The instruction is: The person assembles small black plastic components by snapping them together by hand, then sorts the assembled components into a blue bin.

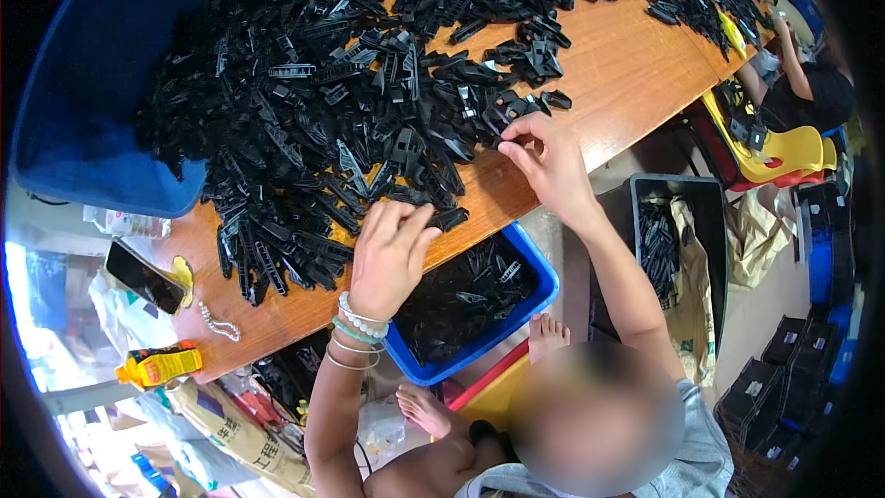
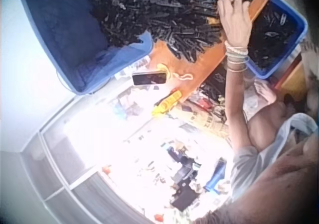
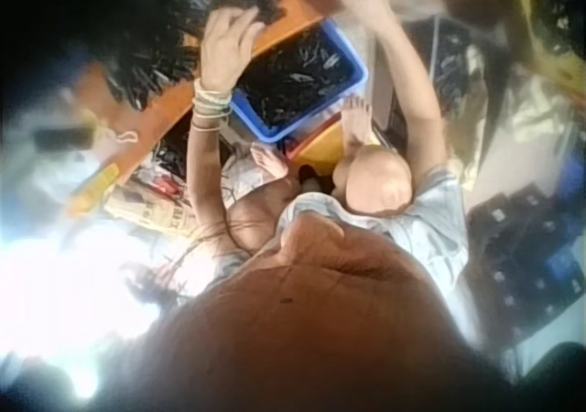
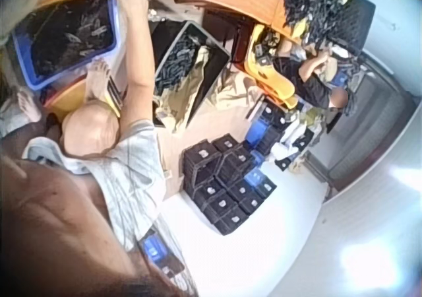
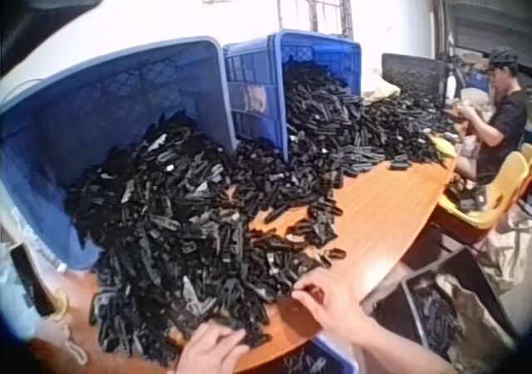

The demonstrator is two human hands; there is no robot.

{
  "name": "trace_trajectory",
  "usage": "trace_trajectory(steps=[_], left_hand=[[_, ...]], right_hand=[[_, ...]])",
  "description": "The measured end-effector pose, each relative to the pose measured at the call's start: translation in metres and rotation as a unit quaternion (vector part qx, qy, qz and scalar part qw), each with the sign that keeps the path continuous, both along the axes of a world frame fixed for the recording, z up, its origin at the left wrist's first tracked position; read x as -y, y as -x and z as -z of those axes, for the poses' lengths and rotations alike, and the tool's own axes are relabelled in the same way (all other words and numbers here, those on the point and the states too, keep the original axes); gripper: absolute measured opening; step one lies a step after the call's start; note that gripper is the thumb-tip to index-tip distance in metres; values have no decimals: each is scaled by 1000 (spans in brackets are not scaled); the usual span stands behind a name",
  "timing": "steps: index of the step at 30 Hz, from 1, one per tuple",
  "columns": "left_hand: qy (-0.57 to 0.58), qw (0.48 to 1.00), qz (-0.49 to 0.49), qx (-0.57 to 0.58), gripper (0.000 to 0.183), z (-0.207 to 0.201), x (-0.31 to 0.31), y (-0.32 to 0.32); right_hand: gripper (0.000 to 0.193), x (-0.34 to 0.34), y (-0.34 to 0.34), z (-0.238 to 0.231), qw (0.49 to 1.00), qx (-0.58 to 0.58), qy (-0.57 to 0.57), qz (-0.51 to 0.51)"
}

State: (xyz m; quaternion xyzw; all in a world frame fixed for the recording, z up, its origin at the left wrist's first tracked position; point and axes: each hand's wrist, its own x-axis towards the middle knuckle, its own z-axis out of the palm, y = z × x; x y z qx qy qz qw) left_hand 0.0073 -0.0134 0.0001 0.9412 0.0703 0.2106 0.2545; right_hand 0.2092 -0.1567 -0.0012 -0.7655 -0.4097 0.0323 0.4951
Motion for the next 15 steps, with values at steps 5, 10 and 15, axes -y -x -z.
trace_trajectory(steps=[5,10,15], left_hand=[[-20,998,-40,39,22,6,6,7],[25,999,-40,9,26,7,14,17],[70,996,-43,19,25,8,10,22]], right_hand=[[19,1,-2,-13,976,-213,31,-26],[26,11,8,1,916,-394,-39,-70],[33,30,40,5,860,-479,-40,-169]])
